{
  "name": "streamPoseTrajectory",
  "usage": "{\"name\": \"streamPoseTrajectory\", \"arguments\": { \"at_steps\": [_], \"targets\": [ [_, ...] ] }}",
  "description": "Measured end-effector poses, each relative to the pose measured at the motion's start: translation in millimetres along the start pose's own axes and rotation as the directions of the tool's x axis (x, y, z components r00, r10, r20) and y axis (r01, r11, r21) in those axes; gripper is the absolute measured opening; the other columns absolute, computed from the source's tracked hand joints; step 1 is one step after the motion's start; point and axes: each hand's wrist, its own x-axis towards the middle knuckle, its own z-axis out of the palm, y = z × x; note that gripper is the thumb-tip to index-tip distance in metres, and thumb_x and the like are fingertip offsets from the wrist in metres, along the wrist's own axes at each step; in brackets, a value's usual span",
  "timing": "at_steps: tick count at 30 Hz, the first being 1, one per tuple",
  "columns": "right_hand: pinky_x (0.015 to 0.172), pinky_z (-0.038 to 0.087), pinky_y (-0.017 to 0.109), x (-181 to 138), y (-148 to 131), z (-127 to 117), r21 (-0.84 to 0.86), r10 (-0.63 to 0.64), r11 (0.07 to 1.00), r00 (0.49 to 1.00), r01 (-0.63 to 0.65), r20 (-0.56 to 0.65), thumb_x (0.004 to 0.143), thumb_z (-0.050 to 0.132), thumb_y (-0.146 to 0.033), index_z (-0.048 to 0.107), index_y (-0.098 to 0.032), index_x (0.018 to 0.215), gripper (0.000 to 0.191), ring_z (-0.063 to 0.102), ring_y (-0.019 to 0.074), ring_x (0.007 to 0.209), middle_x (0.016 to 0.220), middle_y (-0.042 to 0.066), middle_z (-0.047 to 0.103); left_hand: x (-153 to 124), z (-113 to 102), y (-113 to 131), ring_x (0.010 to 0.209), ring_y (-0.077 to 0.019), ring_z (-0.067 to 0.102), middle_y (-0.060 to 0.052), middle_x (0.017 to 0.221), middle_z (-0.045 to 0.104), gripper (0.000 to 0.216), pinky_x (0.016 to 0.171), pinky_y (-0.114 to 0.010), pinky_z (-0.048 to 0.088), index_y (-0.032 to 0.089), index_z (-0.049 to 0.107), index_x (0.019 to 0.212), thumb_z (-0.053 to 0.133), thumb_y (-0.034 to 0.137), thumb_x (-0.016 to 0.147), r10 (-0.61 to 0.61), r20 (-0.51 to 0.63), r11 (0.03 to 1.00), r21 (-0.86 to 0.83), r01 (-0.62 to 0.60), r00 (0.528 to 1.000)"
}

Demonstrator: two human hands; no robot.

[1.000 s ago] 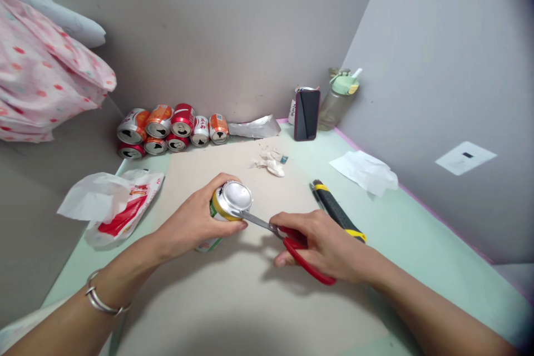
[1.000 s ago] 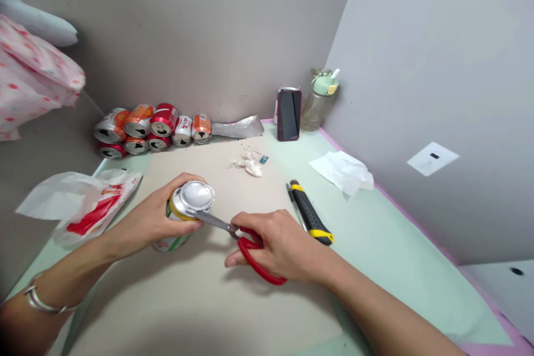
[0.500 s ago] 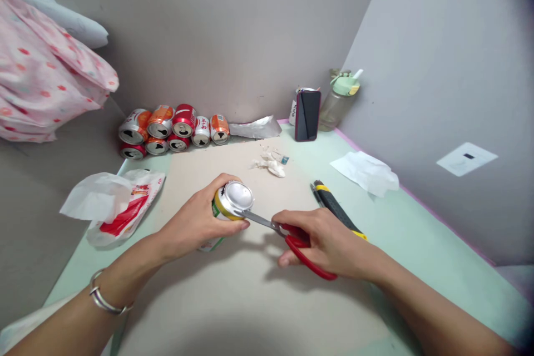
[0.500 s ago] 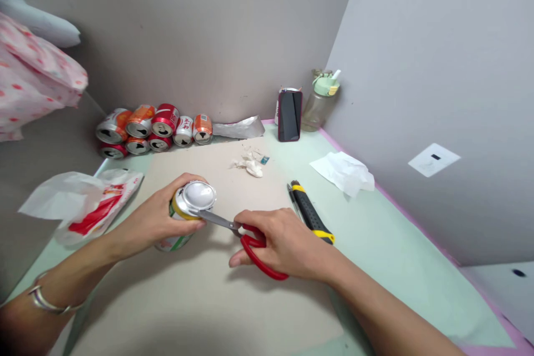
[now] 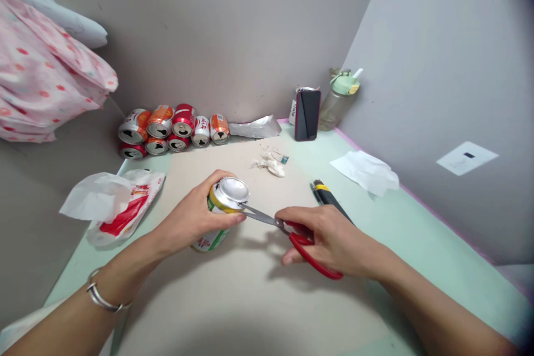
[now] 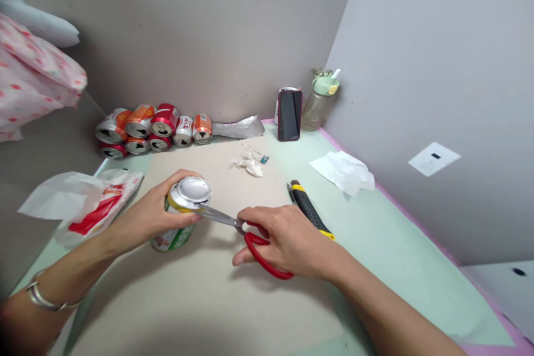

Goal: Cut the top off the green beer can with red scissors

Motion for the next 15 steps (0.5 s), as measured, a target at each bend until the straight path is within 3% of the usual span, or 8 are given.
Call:
{"name": "streamPoseTrajectory", "arguments": {
  "at_steps": [10,15],
  "targets": [
    [0.057,0.035,0.020,-0.2,0.9,6.5,0.050,0.000,0.999,1.000,-0.001,0.008,0.094,0.057,-0.058,0.059,-0.023,0.089,0.036,0.041,0.0116,0.059,0.066,-0.006,0.043,-0.4,2.9,1.2,0.091,-0.0218,0.059,0.002,0.098,0.062,0.039,0.080,-0.031,0.046,0.026,0.055,0.108,0.074,0.036,0.076,-0.008,-0.001,0.999,0.042,0.008,1.000],
    [0.056,0.034,0.021,0.4,-0.9,7.7,0.036,-0.003,0.999,1.000,0.004,-0.004,0.095,0.057,-0.057,0.057,-0.023,0.085,0.036,0.039,0.0115,0.058,0.064,-0.006,0.043,-0.4,4.4,1.1,0.105,-0.0265,0.061,-0.002,0.116,0.064,0.063,0.085,-0.033,0.048,0.028,0.047,0.132,0.074,0.039,0.076,-0.063,-0.002,0.997,0.049,0.063,0.998]
  ]
}}
